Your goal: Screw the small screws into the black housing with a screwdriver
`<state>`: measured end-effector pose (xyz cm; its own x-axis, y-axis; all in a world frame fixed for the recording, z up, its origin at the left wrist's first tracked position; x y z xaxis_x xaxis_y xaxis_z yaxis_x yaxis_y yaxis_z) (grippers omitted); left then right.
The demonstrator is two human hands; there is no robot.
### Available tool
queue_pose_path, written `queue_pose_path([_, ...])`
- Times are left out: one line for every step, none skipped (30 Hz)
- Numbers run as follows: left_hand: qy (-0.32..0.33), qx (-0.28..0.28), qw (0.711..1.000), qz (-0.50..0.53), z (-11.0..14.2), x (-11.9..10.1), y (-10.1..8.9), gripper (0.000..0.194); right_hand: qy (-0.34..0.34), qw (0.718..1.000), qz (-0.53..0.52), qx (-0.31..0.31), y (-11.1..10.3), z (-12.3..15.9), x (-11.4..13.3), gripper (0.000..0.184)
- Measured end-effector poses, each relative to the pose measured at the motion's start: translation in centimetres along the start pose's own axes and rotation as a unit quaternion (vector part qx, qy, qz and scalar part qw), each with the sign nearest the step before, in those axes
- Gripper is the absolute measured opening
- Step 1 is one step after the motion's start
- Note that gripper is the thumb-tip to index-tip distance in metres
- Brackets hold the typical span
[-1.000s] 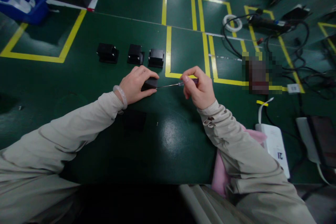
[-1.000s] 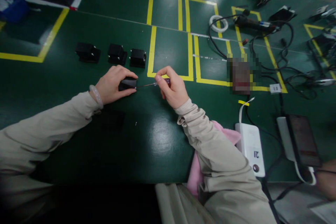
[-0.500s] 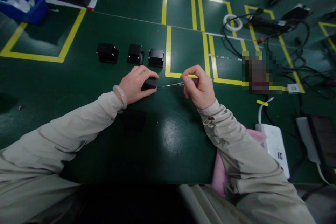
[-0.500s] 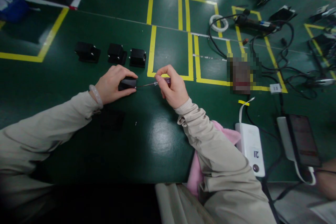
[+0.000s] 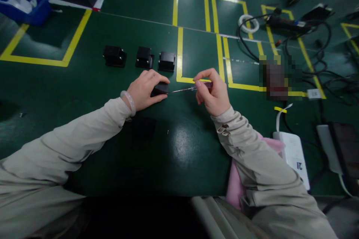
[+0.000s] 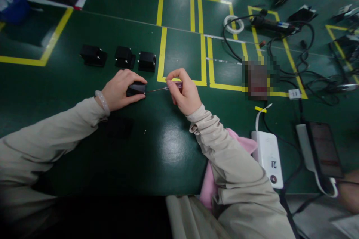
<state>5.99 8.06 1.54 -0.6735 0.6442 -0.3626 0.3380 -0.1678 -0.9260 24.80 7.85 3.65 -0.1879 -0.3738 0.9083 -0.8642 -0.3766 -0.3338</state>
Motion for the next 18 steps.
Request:
queue_pose_path([0.001,0.000,1.000,0.000,0.00,-0.02,0.01,0.039,-0.006,1.000,0.001,0.000,-0.02,-0.02,0.10,0.036])
queue_pose_path([0.000,0.000,1.000,0.000,-0.01,-0.02,0.03,0.039,-0.011,1.000,0.000,0.000,-0.02,-0.03,0.20,0.037])
queue_pose_path([-0.001,0.001,1.000,0.001,-0.01,0.00,0.05,0.039,-0.014,1.000,0.000,0.001,-0.01,-0.05,0.26,0.038])
queue_pose_path([-0.002,0.003,1.000,0.003,-0.01,0.02,0.08,0.039,-0.014,1.000,0.001,0.001,-0.02,-0.05,0.27,0.039])
queue_pose_path([-0.003,0.004,1.000,0.004,-0.02,0.04,0.10,0.039,-0.011,1.000,0.000,0.001,0.00,-0.05,0.24,0.039])
queue_pose_path([-0.004,0.005,1.000,0.006,-0.01,0.06,0.11,0.039,-0.006,1.000,-0.002,0.001,0.00,-0.04,0.17,0.038])
queue_pose_path([-0.005,0.006,1.000,0.006,-0.01,0.08,0.12,0.039,0.000,1.000,-0.003,0.000,-0.01,-0.02,0.06,0.038])
queue_pose_path([-0.006,0.006,1.000,0.006,0.00,0.09,0.12,0.039,0.006,1.000,-0.004,0.000,0.00,0.00,-0.04,0.037])
queue_pose_path([-0.006,0.006,1.000,0.005,0.01,0.09,0.12,0.039,0.011,1.000,-0.004,0.000,0.01,0.01,-0.11,0.037])
queue_pose_path([-0.006,0.005,1.000,0.003,0.02,0.07,0.11,0.039,0.015,1.000,-0.003,0.000,0.01,0.02,-0.16,0.036])
queue_pose_path([-0.006,0.004,1.000,0.001,0.03,0.06,0.09,0.040,0.016,1.000,0.000,-0.001,0.00,0.03,-0.15,0.036])
queue_pose_path([-0.006,0.003,1.000,0.000,0.04,0.04,0.08,0.040,0.015,1.000,0.004,-0.001,0.00,0.03,-0.10,0.035])
queue_pose_path([-0.005,0.002,1.000,-0.001,0.04,0.01,0.07,0.039,0.010,1.000,0.007,0.000,0.01,0.03,0.00,0.034])
queue_pose_path([-0.005,0.001,1.000,0.000,0.04,0.00,0.06,0.039,0.005,1.000,0.009,0.000,0.01,0.02,0.11,0.034])
queue_pose_path([-0.004,0.000,1.000,0.001,0.04,-0.01,0.05,0.039,0.000,1.000,0.011,0.000,0.01,0.02,0.20,0.033])
queue_pose_path([-0.004,0.001,1.000,0.002,0.03,-0.02,0.05,0.039,-0.002,1.000,0.012,0.000,0.00,0.01,0.24,0.033])
queue_pose_path([-0.004,0.002,1.000,0.003,0.02,-0.02,0.04,0.039,-0.002,1.000,0.013,0.000,0.00,0.01,0.23,0.034])
queue_pose_path([-0.005,0.003,1.000,0.005,0.01,-0.01,0.04,0.039,0.003,1.000,0.013,0.000,0.01,0.01,0.15,0.034])
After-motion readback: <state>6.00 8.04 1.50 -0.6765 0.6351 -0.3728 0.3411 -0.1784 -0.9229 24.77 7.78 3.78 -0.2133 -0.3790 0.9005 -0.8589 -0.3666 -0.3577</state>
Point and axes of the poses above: each hand's wrist, its own z-axis away from the middle knuckle, its own y-axis out of the palm, x = y × z, the point moved 8 cm from there along -z, towards the middle knuckle, and after that the axes turned 12 degrees about x, right-handed, at the moved point
